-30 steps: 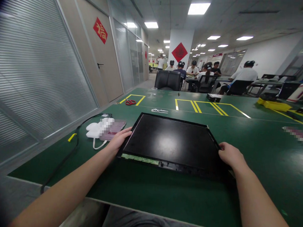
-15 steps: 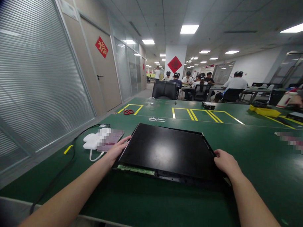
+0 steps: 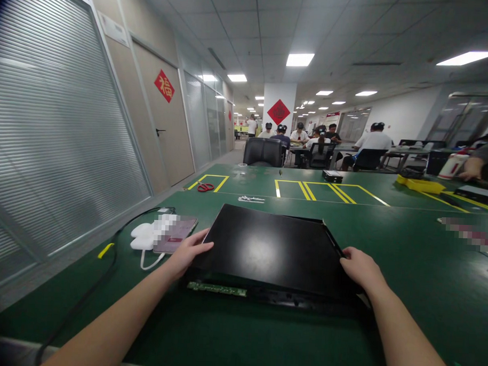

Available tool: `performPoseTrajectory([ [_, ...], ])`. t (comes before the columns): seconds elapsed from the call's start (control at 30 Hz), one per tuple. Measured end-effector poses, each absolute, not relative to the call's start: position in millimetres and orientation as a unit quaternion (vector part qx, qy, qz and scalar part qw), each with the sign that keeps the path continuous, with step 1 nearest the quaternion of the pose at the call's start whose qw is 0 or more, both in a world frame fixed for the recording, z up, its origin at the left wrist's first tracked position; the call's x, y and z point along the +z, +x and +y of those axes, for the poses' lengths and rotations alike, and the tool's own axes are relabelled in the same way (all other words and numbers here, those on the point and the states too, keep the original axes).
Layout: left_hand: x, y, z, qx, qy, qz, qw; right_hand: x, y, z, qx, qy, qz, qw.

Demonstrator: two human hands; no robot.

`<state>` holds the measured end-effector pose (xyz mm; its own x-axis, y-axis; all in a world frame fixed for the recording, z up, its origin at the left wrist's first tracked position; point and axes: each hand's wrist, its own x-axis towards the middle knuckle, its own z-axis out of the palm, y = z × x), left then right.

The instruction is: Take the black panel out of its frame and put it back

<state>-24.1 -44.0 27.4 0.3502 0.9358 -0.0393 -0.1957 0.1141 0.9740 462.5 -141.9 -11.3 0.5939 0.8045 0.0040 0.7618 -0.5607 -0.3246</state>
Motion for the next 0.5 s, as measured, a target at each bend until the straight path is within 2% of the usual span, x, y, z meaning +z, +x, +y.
performPoseTrajectory([
  [0.2,29,-25,-42,0.453,0.521,0.354,0.631,-13,464,-140,0.070,-0.881,-0.437,0.167],
  [0.5,49,-19,-61,0.487,0.503,0.279,0.657,-3,457,-140,0.103,-0.849,-0.402,0.328],
])
